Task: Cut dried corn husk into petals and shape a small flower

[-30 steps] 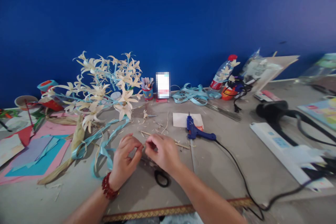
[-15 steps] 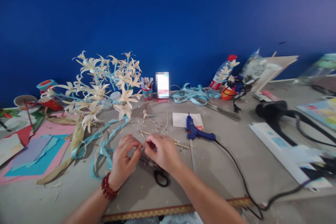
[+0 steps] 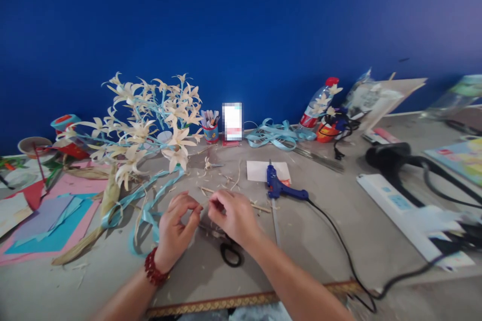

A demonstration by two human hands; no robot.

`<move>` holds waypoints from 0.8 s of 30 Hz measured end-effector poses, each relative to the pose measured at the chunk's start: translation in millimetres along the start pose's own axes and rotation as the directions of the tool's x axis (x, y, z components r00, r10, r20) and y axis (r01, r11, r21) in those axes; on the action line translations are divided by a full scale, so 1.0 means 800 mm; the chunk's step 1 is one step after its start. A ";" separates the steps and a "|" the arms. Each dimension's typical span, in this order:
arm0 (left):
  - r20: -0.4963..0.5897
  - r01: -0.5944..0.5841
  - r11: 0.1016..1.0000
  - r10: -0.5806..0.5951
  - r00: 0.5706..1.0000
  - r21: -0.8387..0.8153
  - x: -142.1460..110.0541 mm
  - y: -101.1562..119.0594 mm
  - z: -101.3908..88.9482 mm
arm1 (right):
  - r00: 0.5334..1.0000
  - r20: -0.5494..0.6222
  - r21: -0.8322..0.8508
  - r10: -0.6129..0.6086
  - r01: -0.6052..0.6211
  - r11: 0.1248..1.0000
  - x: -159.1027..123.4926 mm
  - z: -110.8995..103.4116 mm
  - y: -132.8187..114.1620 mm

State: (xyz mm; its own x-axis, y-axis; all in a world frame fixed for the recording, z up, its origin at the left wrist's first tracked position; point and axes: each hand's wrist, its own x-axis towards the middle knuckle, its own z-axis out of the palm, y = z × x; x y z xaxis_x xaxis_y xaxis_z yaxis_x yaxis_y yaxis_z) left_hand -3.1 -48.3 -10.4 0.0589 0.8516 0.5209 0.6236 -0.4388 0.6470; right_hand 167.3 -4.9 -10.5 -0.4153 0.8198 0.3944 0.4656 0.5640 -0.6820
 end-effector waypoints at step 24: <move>-0.050 -0.114 0.988 0.109 0.993 -0.103 0.001 -0.006 -0.008 | 0.861 0.454 0.800 0.227 -0.507 0.321 0.003 -0.002 -0.002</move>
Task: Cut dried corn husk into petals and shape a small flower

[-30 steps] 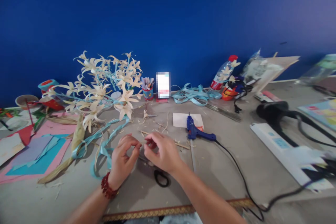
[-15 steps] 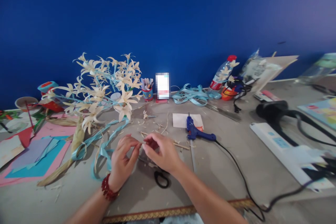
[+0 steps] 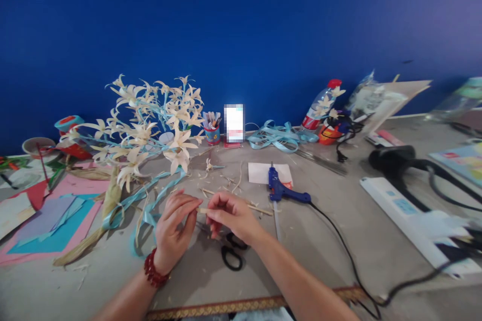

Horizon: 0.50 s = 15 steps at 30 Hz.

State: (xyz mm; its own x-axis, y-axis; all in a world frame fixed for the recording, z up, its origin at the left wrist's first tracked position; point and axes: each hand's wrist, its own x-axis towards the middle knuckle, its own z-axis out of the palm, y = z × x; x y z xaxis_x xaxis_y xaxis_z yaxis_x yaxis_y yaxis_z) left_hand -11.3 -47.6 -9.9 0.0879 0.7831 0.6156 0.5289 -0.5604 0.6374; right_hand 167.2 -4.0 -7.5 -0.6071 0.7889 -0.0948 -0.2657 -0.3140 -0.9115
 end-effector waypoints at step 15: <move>0.418 0.581 0.419 -0.419 0.806 -0.698 -0.009 -0.002 0.012 | 0.994 0.097 -0.087 0.049 -0.041 0.995 0.000 -0.002 0.003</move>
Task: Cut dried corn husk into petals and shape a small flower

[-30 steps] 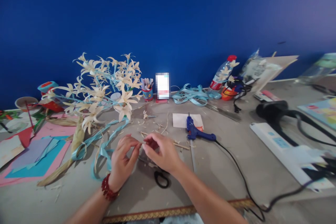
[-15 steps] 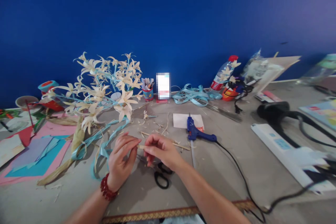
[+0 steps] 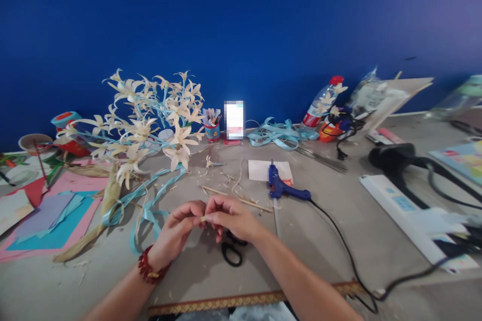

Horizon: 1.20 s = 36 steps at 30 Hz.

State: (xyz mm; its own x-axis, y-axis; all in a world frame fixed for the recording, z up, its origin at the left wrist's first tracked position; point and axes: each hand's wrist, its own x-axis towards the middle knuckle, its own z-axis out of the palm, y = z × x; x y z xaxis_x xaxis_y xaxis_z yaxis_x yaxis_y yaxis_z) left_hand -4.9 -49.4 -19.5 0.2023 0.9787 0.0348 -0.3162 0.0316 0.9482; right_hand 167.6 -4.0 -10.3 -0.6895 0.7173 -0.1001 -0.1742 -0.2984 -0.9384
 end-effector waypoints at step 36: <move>-0.016 0.061 0.995 -0.063 0.998 -0.077 -0.006 -0.002 0.005 | 0.996 0.017 0.117 -0.088 0.086 0.989 0.001 -0.002 0.011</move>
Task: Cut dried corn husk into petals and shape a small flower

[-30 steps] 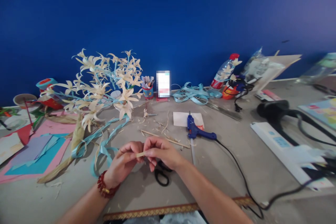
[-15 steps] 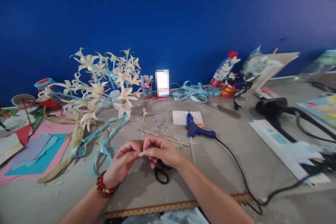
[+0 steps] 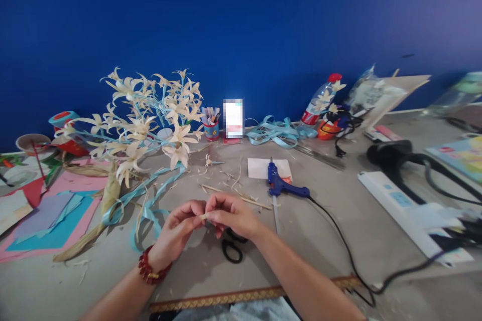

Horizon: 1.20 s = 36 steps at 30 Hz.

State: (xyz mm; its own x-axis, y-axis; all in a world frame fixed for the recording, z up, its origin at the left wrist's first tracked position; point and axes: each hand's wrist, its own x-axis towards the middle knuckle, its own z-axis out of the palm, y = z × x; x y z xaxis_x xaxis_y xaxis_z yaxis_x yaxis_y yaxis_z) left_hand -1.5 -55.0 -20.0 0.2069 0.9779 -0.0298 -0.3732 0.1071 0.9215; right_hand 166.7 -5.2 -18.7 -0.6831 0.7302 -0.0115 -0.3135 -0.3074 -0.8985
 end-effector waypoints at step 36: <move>-0.019 -0.108 0.991 0.109 0.994 0.075 0.002 0.007 0.000 | 1.000 0.001 -0.030 -0.028 0.028 0.999 -0.003 -0.005 -0.015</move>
State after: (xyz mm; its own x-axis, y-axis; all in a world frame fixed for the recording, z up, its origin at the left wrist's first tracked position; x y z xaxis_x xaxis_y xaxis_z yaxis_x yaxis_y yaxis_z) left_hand -3.4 -53.2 -15.2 0.1476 0.9870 0.0639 -0.3248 -0.0126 0.9457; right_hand 174.8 -0.5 -9.9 -0.6745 0.7381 0.0144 -0.3129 -0.2682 -0.9111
